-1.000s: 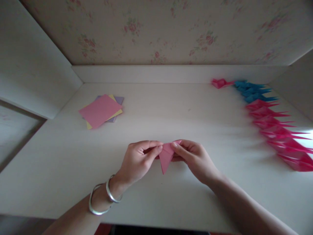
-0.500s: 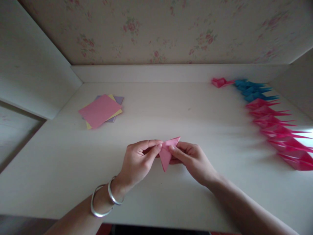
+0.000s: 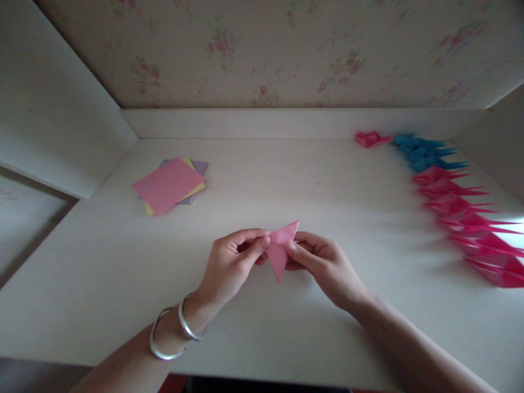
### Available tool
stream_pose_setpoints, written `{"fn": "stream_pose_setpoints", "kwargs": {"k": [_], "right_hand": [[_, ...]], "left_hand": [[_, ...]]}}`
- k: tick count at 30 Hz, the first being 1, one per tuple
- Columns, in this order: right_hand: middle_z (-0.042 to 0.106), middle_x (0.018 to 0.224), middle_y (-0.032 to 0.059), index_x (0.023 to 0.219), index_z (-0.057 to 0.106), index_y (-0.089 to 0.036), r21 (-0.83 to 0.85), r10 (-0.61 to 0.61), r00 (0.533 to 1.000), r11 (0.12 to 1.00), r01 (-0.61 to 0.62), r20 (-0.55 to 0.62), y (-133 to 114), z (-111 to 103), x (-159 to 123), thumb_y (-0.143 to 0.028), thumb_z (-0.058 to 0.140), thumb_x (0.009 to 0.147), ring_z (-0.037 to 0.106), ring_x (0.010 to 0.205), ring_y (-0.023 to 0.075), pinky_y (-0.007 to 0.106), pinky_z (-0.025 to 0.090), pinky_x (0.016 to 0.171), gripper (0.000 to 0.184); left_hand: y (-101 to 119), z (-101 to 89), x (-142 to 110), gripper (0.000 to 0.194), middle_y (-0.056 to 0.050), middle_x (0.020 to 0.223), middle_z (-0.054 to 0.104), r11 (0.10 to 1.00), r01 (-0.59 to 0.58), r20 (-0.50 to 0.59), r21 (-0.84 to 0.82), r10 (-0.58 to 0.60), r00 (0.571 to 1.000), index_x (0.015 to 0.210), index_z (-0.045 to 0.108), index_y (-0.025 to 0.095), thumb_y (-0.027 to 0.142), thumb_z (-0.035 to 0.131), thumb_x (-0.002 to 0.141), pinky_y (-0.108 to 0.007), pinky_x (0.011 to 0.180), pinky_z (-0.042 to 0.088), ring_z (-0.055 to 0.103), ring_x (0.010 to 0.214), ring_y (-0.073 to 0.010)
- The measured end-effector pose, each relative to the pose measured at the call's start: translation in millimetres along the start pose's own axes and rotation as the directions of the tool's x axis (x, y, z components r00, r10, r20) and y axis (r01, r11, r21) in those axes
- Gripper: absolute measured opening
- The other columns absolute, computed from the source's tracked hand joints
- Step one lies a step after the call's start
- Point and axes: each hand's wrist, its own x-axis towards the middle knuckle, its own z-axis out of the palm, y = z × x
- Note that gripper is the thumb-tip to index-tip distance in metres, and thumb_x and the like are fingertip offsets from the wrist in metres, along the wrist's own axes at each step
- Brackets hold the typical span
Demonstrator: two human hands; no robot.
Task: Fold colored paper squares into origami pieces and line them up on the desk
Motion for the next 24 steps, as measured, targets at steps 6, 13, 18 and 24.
{"fn": "stream_pose_setpoints", "kwargs": {"k": [6,13,18,24], "right_hand": [[0.076,0.093,0.0074,0.103,0.076,-0.018,-0.040,0.000,0.999,0.999,-0.002,-0.039,-2.1,-0.1,-2.3,-0.048,0.068,0.084,0.072,0.082,0.0201,0.037,0.058,0.085,0.036],[0.077,0.094,0.0066,0.102,0.077,-0.020,-0.038,-0.045,0.997,0.998,0.043,-0.055,-1.9,0.7,-2.7,-0.041,0.068,0.085,0.072,0.083,0.0201,0.037,0.058,0.086,0.028],[0.078,0.094,0.0060,0.101,0.078,-0.020,-0.051,-0.075,0.995,0.996,0.072,-0.064,-0.4,2.6,-0.9,-0.039,0.067,0.086,0.072,0.082,0.0196,0.035,0.058,0.085,0.026],[0.077,0.086,0.0064,0.095,0.078,-0.018,-0.075,-0.073,0.993,0.995,0.066,-0.097,2.1,1.0,-1.7,-0.039,0.068,0.086,0.072,0.078,0.0195,0.034,0.059,0.080,0.025]], "left_hand": [[1.9,1.1,-2.8,0.016,-0.002,0.081,0.078,0.999,-0.012,0.011,-0.037,0.012,1.000,0.096,0.077,0.020,0.030,0.073,0.083,-0.020,0.063,0.061,0.071,0.067,-0.0129],[2.5,3.2,-5.6,0.016,-0.002,0.084,0.079,1.000,-0.008,-0.001,-0.025,0.008,1.000,0.097,0.078,0.021,0.029,0.072,0.084,-0.021,0.065,0.063,0.072,0.069,-0.0138],[1.3,3.4,-5.4,0.015,-0.001,0.082,0.078,1.000,-0.021,-0.032,0.008,0.022,0.999,0.096,0.078,0.022,0.030,0.073,0.084,-0.019,0.063,0.060,0.070,0.067,-0.0122],[-0.1,3.9,-6.8,0.017,0.000,0.072,0.075,1.000,-0.006,-0.037,0.006,0.006,0.999,0.096,0.078,0.020,0.031,0.073,0.084,-0.018,0.063,0.057,0.067,0.064,-0.0111]]}}
